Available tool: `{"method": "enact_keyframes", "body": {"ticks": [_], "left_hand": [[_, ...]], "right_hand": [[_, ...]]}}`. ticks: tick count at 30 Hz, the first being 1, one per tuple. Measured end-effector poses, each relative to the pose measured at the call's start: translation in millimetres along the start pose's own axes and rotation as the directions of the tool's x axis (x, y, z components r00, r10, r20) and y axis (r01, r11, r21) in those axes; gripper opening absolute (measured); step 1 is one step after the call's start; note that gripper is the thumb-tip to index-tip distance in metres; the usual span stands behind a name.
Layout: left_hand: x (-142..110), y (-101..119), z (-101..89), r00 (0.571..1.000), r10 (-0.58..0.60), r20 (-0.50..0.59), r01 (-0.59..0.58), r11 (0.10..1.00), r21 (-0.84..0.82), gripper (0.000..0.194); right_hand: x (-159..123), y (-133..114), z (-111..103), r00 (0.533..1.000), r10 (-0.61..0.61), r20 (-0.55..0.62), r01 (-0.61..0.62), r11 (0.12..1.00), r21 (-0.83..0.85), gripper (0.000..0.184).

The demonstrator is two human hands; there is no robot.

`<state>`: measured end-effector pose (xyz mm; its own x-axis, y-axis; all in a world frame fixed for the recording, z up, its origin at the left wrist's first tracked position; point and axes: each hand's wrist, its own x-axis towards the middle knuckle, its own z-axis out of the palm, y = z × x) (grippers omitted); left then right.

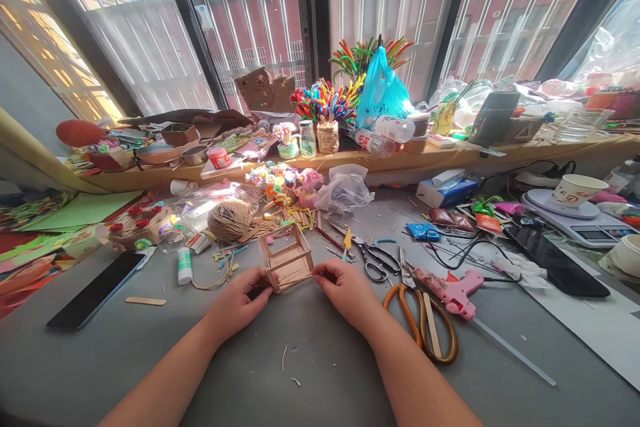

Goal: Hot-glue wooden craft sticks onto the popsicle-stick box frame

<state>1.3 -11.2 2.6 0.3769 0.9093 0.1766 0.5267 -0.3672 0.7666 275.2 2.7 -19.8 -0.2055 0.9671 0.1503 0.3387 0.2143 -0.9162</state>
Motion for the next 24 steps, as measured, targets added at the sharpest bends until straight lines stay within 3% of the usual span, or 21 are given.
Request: {"method": "enact_keyframes", "body": {"ticks": [16, 24], "left_hand": [[-1, -1, -0.1, 1.0, -0.01, 0.013, 0.01, 1.0, 0.021, 0.012], [-3, 0, -0.1, 0.999, -0.01, 0.038, 0.009, 1.0, 0.023, 0.017]], "right_hand": [[-4, -8, 0, 0.999, -0.031, -0.007, 0.031, 0.999, 0.038, 0.015], [-14, -21, 14, 0.989, -0.139, -0.045, 0.139, 0.99, -0.006, 0.008]]}}
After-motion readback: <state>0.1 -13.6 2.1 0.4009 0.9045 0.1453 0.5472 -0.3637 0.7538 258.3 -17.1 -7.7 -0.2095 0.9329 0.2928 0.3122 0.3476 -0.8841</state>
